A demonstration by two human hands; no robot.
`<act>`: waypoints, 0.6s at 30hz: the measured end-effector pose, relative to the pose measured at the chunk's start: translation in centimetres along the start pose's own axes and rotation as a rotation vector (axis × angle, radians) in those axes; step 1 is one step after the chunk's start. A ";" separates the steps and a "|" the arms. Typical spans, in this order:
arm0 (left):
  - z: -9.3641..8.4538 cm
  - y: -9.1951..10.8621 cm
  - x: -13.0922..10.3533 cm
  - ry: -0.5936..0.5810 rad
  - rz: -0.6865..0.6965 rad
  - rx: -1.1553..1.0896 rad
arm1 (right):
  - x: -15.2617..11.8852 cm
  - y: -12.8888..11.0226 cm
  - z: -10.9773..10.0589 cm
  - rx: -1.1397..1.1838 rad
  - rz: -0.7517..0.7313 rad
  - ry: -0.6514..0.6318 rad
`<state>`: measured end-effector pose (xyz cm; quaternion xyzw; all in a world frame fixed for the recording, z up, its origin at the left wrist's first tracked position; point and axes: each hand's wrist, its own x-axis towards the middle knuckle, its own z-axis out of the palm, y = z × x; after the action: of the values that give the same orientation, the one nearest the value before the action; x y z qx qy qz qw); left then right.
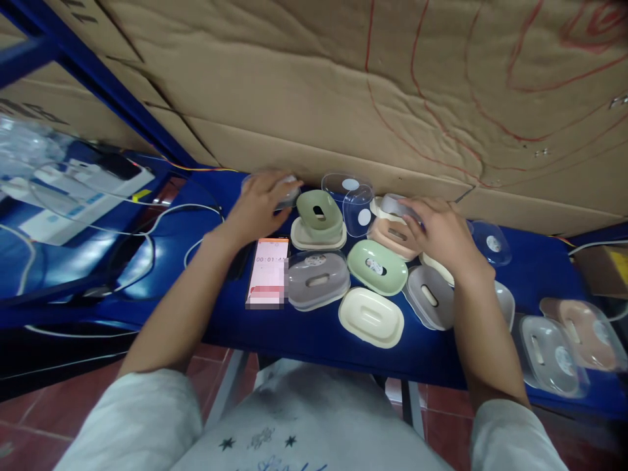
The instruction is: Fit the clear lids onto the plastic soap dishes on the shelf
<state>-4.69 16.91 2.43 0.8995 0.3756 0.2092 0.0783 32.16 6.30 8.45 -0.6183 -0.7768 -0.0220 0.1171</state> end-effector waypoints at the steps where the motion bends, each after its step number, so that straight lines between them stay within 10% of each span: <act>1: -0.5 -1.3 -0.4 0.015 -0.065 0.045 | 0.0 0.1 0.1 0.031 -0.021 -0.003; 7: -2.6 -6.2 -1.2 -0.020 -0.269 -0.021 | 0.2 0.4 0.7 0.119 -0.088 -0.033; 12: -2.7 -4.8 -1.2 0.140 -0.286 0.013 | 0.2 0.4 0.8 0.135 -0.097 -0.015; 18: -1.3 -3.4 -2.4 0.041 -0.183 0.090 | 0.1 0.2 0.8 0.117 -0.106 -0.028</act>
<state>-8.92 17.56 1.82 0.8595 0.4667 0.2026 0.0491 32.23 6.54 7.66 -0.5686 -0.8101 0.0259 0.1406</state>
